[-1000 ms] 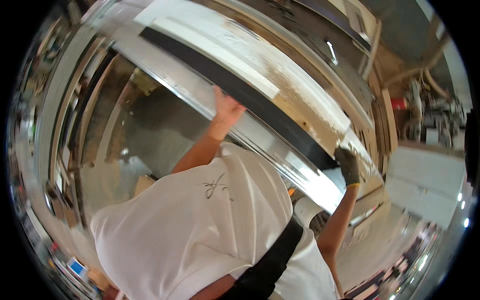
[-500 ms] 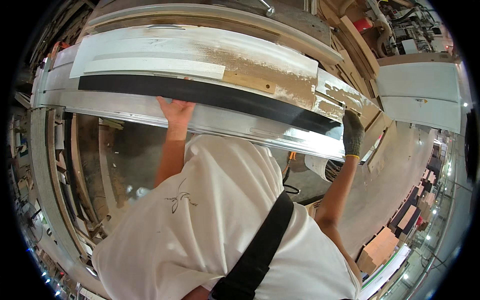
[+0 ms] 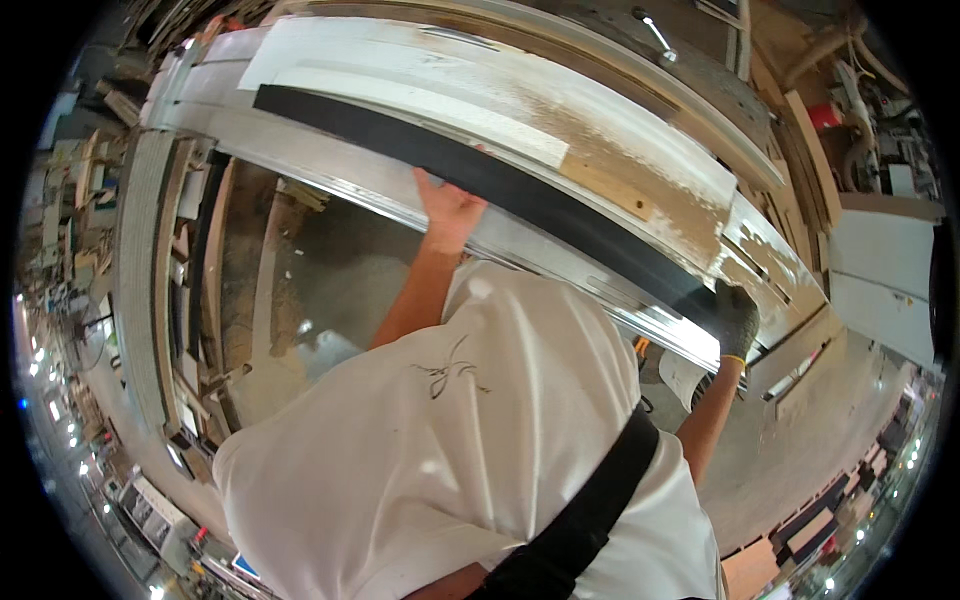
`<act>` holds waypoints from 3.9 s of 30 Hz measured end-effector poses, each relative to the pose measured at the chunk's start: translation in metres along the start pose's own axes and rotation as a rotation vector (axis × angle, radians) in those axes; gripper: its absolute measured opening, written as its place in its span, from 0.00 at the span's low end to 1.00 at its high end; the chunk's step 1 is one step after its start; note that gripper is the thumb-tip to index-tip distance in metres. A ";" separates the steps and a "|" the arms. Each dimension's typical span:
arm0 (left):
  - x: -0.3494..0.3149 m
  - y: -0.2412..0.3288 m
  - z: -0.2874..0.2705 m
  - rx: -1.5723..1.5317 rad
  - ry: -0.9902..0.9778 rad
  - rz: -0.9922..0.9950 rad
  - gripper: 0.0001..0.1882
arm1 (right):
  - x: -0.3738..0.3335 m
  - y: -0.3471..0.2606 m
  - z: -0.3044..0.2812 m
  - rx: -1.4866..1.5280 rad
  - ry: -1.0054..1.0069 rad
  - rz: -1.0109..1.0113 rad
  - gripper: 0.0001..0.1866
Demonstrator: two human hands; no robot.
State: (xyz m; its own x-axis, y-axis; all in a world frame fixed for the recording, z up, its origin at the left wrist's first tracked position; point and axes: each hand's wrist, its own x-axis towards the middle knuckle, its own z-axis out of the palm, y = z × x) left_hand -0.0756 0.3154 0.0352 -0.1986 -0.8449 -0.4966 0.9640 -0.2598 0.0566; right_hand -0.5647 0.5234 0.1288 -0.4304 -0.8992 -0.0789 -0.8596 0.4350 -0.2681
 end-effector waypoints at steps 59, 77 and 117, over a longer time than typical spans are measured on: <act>0.192 0.178 0.079 1.769 0.518 1.328 0.13 | 0.069 -0.044 -0.194 -0.034 0.047 -0.458 0.38; 0.270 0.234 0.116 2.019 0.624 0.676 0.18 | 0.164 -0.029 -0.180 -0.279 0.008 -0.332 0.39; 0.286 0.205 0.155 2.142 0.914 0.553 0.19 | 0.236 0.048 -0.073 -0.207 -0.038 -0.394 0.42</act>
State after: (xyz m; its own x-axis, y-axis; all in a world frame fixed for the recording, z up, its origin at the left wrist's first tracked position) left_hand 0.0375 -0.0515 0.0390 0.5748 -0.7942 -0.1972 -0.6840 -0.5986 0.4169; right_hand -0.7274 0.3358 0.1679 -0.0518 -0.9976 -0.0450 -0.9946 0.0555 -0.0874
